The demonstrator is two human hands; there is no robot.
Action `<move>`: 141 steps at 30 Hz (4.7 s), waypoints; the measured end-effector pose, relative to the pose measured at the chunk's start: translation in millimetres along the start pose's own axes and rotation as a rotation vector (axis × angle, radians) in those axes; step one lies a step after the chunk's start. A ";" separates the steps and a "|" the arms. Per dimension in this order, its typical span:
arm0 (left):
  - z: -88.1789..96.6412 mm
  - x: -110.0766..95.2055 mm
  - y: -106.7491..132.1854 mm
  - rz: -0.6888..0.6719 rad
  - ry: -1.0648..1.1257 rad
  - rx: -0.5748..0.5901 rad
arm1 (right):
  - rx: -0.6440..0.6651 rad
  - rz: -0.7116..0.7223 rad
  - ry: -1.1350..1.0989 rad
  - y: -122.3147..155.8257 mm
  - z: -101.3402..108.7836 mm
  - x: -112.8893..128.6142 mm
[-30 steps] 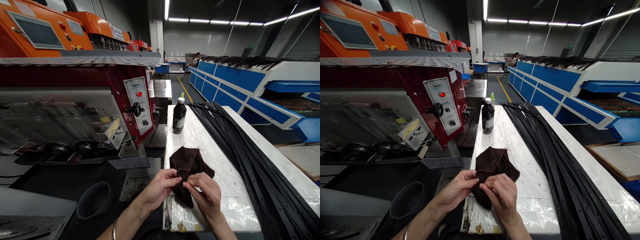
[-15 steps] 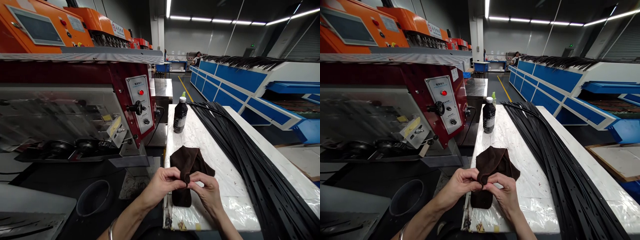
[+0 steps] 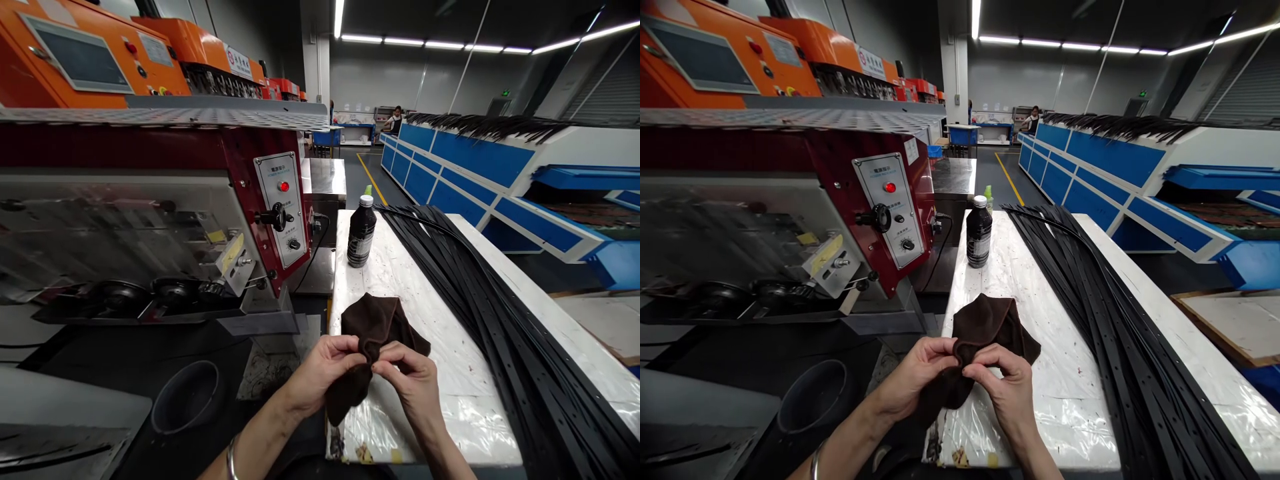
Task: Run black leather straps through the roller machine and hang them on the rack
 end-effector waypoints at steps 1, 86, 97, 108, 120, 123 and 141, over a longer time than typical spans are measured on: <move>-0.5 -3.1 0.5 -0.043 -0.042 0.012 | 0.000 -0.052 -0.028 -0.6 1.0 -4.2; 2.8 -1.9 7.5 -0.463 -0.345 -0.198 | -0.032 -0.321 -0.352 1.3 -12.7 -34.2; 0.2 -19.7 14.2 -0.237 -0.587 0.035 | 0.174 0.030 0.145 -10.2 2.9 -2.3; 3.7 7.6 7.8 0.085 0.009 0.069 | 0.051 -0.079 -0.063 -6.2 -2.3 -9.5; 1.3 -5.4 -3.6 0.036 -0.457 0.154 | 0.287 0.306 0.372 -6.1 -0.3 16.6; 6.6 -4.5 -20.7 0.052 -0.554 0.188 | 0.332 0.289 0.409 -7.6 -8.6 19.1; -24.0 -81.4 -37.1 -1.326 -1.441 -0.360 | -0.275 -0.177 1.629 -34.4 205.9 34.8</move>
Point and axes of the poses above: each hand's wrist, its own y-axis away from the middle knuckle, its own z-axis out of the back of the hand, x = y × z, the point moved 6 cm from there along -y, towards the middle knuckle, and after that the axes turned 4 degrees about -x, right-handed, at the moved point
